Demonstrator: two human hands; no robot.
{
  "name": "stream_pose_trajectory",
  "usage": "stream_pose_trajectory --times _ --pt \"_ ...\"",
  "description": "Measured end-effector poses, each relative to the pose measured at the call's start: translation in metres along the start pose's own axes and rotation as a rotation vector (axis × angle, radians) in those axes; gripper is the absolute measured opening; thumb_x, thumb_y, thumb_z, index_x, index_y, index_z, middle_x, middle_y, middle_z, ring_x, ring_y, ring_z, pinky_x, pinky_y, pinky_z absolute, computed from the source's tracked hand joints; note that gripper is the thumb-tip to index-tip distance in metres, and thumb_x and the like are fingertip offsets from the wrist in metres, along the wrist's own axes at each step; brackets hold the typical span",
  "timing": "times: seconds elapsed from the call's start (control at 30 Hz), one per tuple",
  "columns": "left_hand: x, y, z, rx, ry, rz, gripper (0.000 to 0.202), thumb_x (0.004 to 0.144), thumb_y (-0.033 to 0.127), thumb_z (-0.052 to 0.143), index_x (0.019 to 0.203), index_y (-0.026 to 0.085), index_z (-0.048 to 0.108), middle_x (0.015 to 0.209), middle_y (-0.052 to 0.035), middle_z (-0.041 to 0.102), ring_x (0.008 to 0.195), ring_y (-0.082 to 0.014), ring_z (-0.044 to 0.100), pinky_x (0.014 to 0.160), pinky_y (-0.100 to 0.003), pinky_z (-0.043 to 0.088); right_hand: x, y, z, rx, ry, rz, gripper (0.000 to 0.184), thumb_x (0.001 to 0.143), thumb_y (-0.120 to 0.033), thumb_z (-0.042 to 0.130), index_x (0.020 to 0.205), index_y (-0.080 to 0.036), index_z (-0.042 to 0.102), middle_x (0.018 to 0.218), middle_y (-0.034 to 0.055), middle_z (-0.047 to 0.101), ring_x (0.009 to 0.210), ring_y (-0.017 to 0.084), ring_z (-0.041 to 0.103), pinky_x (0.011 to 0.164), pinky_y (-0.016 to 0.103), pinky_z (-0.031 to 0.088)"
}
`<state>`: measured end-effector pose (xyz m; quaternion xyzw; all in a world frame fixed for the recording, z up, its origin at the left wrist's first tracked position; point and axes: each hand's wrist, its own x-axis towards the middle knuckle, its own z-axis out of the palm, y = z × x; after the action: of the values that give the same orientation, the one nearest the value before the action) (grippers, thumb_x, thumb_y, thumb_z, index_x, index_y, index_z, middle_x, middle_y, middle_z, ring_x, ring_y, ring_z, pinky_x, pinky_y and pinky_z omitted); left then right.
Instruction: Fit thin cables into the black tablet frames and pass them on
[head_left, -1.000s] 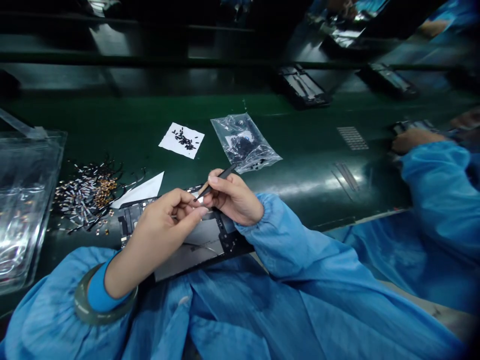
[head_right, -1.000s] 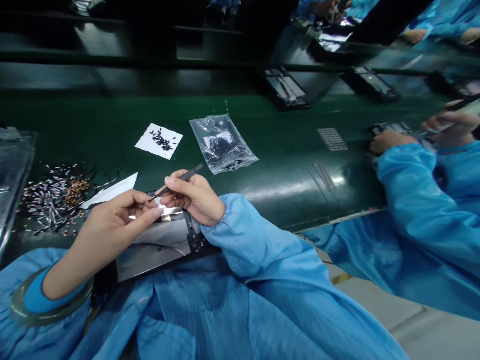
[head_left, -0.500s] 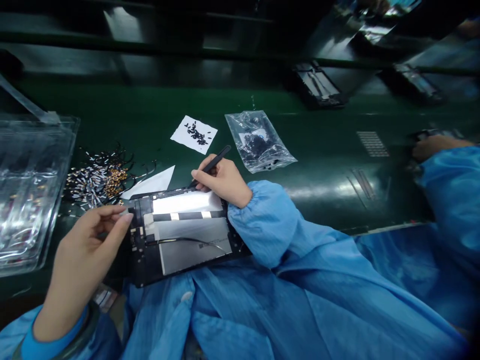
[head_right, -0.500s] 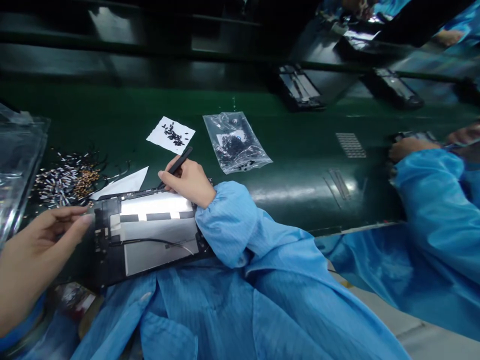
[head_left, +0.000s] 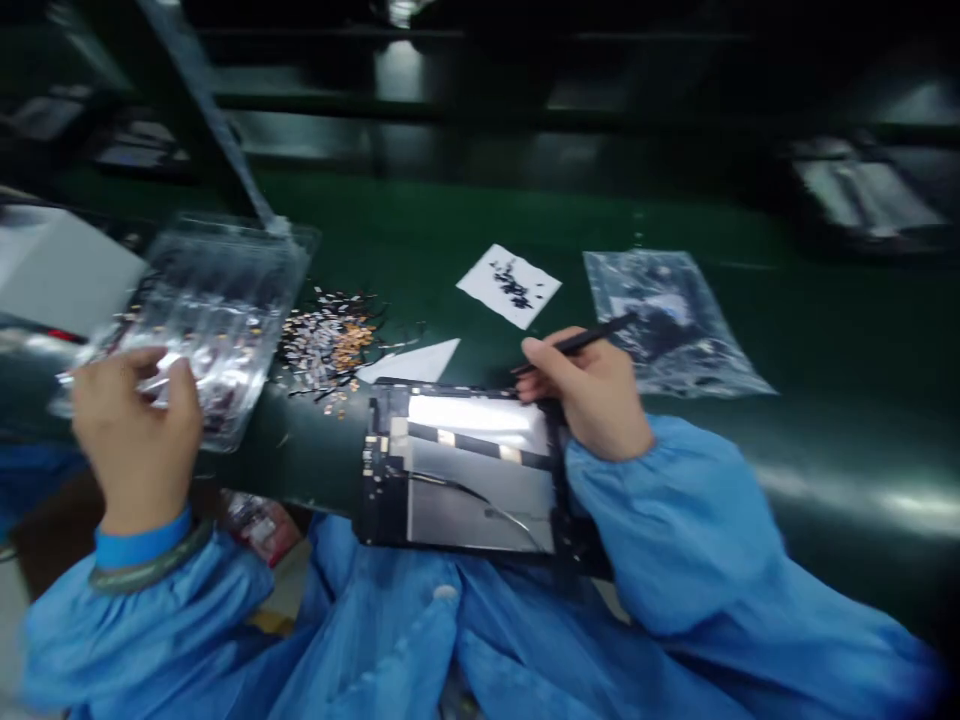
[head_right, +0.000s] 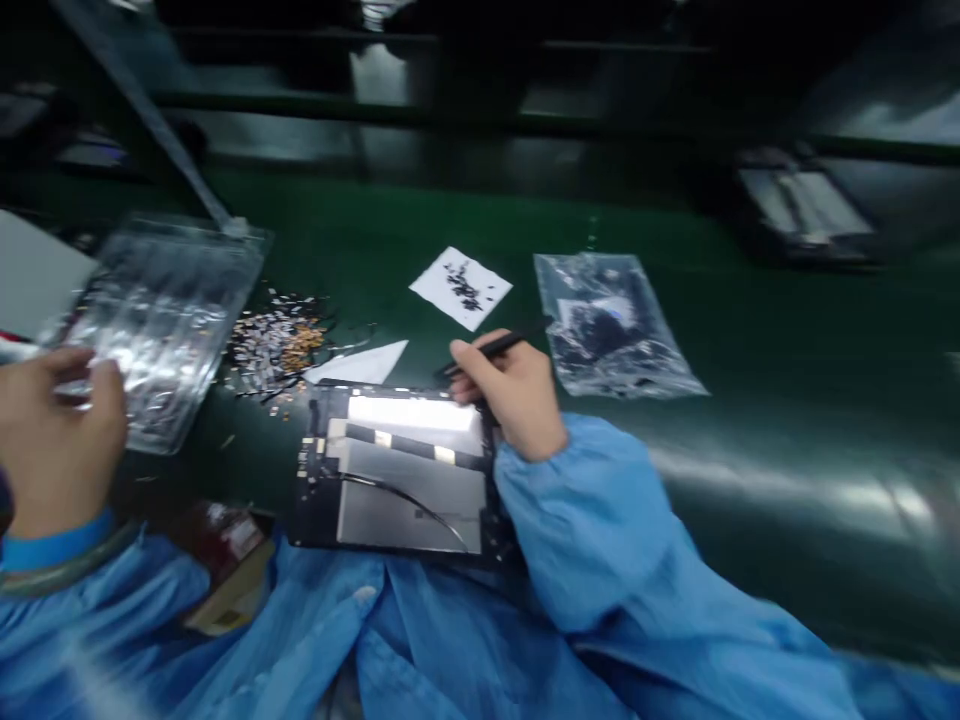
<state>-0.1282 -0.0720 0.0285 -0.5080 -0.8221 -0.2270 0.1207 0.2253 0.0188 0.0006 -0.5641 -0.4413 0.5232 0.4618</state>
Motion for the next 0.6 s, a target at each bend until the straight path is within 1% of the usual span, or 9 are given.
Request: stream_pose_trajectory --times 0.07,0.13,0.23,0.3,0.37,0.43,0.53,0.6 --pt "0.017 -0.013 -0.002 0.072 -0.086 -0.005 0.044 0.085 0.036 0.045 0.114 0.007 0.059 0.113 -0.0198 0.062 0.116 -0.0348 0.053 0.104 -0.052 0.038 0.001 0.0 -0.001 0.011 0.024 0.004 0.046 0.053 -0.049 0.085 0.071 -0.02 0.055 0.05 -0.0033 0.062 0.039 0.013 0.059 0.038 0.024 0.052" --pt "0.032 -0.023 -0.002 0.094 -0.167 -0.012 0.046 0.084 0.034 0.047 0.118 0.006 0.058 0.119 -0.0198 0.061 0.119 -0.032 0.052 0.106 -0.047 0.038 0.001 -0.001 0.0 -0.003 0.022 0.007 0.044 0.053 -0.046 0.086 0.071 -0.019 0.057 0.05 -0.0022 0.063 0.04 0.014 0.061 0.039 0.023 0.054" --pt "0.051 -0.031 0.002 0.129 -0.197 -0.038 0.048 0.083 0.03 0.05 0.122 0.002 0.056 0.127 -0.0216 0.059 0.126 -0.0317 0.048 0.111 -0.044 0.032 -0.002 -0.002 0.0 -0.028 0.017 0.014 0.039 0.055 -0.042 0.086 0.071 -0.017 0.059 0.05 -0.0007 0.063 0.042 0.014 0.062 0.041 0.022 0.055" --pt "0.063 -0.034 0.006 0.148 -0.21 -0.071 0.051 0.085 0.028 0.05 0.126 -0.002 0.053 0.131 -0.0249 0.056 0.129 -0.034 0.044 0.112 -0.045 0.029 -0.004 -0.003 0.001 -0.035 0.023 0.013 0.039 0.055 -0.042 0.085 0.072 -0.017 0.06 0.049 -0.0002 0.063 0.042 0.014 0.062 0.041 0.021 0.055" --pt "0.076 -0.037 0.011 0.154 -0.227 -0.113 0.054 0.086 0.027 0.049 0.13 -0.004 0.05 0.132 -0.0269 0.054 0.128 -0.0357 0.045 0.111 -0.048 0.03 -0.004 -0.002 0.001 -0.043 0.027 0.014 0.041 0.054 -0.043 0.086 0.072 -0.017 0.06 0.05 0.0 0.064 0.043 0.014 0.063 0.041 0.021 0.055" --pt "0.088 -0.039 0.016 0.146 -0.259 -0.151 0.053 0.086 0.025 0.051 0.131 -0.004 0.049 0.129 -0.0255 0.057 0.123 -0.0349 0.05 0.107 -0.047 0.034 -0.004 -0.001 0.001 -0.048 0.028 0.02 0.043 0.052 -0.045 0.086 0.071 -0.017 0.06 0.05 0.0 0.064 0.042 0.014 0.062 0.041 0.02 0.054" --pt "0.099 -0.041 0.02 0.129 -0.286 -0.209 0.05 0.084 0.021 0.054 0.127 -0.004 0.054 0.115 -0.0199 0.064 0.109 -0.0302 0.056 0.102 -0.042 0.039 -0.004 -0.001 0.0 -0.038 0.033 0.023 0.045 0.049 -0.047 0.087 0.07 -0.018 0.06 0.049 0.0003 0.063 0.041 0.014 0.061 0.04 0.02 0.054" --pt "0.101 -0.042 0.019 0.107 -0.29 -0.236 0.048 0.085 0.026 0.055 0.124 -0.002 0.057 0.103 -0.0136 0.066 0.098 -0.0253 0.057 0.096 -0.038 0.042 -0.004 -0.003 0.001 -0.024 0.031 0.028 0.043 0.049 -0.046 0.088 0.069 -0.018 0.061 0.049 0.0011 0.064 0.041 0.014 0.061 0.04 0.02 0.054"
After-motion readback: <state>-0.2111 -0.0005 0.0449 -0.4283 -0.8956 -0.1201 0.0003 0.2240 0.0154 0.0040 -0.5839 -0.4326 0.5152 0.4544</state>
